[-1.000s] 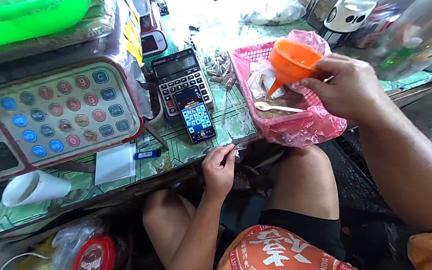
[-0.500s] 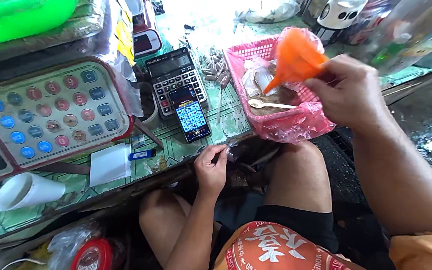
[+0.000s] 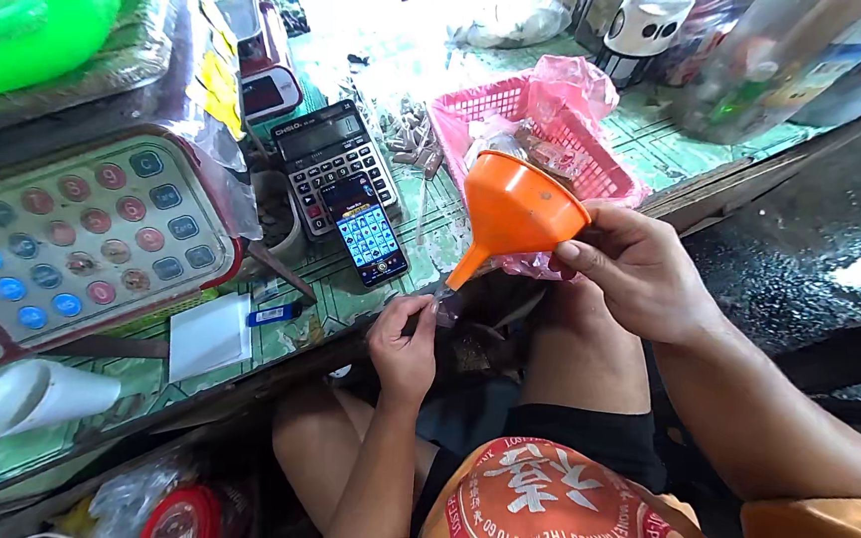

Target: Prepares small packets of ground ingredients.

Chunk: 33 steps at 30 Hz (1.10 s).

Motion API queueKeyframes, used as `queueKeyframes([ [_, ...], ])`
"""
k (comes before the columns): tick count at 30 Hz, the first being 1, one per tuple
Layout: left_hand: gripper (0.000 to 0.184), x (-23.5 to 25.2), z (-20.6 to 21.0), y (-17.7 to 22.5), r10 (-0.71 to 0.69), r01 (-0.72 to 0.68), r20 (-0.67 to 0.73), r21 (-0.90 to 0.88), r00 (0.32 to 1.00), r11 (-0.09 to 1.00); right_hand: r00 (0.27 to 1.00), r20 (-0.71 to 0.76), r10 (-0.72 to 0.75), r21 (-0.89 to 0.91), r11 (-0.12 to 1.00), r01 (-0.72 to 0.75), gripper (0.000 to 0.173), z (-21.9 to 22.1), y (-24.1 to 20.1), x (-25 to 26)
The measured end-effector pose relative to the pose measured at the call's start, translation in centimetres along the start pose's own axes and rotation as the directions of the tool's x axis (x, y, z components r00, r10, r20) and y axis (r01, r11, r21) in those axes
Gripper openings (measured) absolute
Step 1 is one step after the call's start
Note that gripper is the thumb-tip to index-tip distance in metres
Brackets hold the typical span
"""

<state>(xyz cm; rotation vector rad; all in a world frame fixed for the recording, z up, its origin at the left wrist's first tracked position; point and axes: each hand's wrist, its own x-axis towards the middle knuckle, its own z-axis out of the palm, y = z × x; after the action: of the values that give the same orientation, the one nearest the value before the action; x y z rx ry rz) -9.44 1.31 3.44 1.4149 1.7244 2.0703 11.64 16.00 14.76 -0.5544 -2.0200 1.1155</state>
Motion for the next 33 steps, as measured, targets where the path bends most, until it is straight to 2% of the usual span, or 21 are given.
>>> queueKeyframes([
  [14, 0.007, -0.4, -0.9, 0.7, 0.080, -0.079, -0.011, 0.083, 0.997, 0.993, 1.000, 0.012, 0.022, -0.065, 0.998, -0.021, 0.017, 0.8, 0.1, -0.2],
  [22, 0.011, -0.1, -0.9, 1.6, 0.070, -0.077, 0.048, 0.163, 0.996, 0.984, 0.999, 0.047, 0.019, -0.067, 0.998, -0.016, 0.018, 1.3, 0.2, -0.4],
  [27, 0.023, -0.3, -1.1, 1.6, 0.008, -0.014, 0.091, 0.069, 0.996, 0.998, 0.995, 0.095, 0.018, -0.059, 0.998, -0.012, 0.016, 1.8, 0.4, -0.6],
  [31, 0.023, -0.8, -0.9, 1.4, -0.041, 0.041, 0.075, -0.002, 0.996, 0.999, 0.986, 0.164, 0.029, -0.007, 1.000, -0.028, 0.014, 2.3, 0.6, -0.7],
  [33, 0.021, -1.1, -0.8, 1.2, -0.111, 0.116, 0.070, -0.076, 0.991, 0.990, 0.976, 0.214, 0.029, -0.022, 0.999, -0.025, 0.016, 2.3, 0.8, -0.8],
])
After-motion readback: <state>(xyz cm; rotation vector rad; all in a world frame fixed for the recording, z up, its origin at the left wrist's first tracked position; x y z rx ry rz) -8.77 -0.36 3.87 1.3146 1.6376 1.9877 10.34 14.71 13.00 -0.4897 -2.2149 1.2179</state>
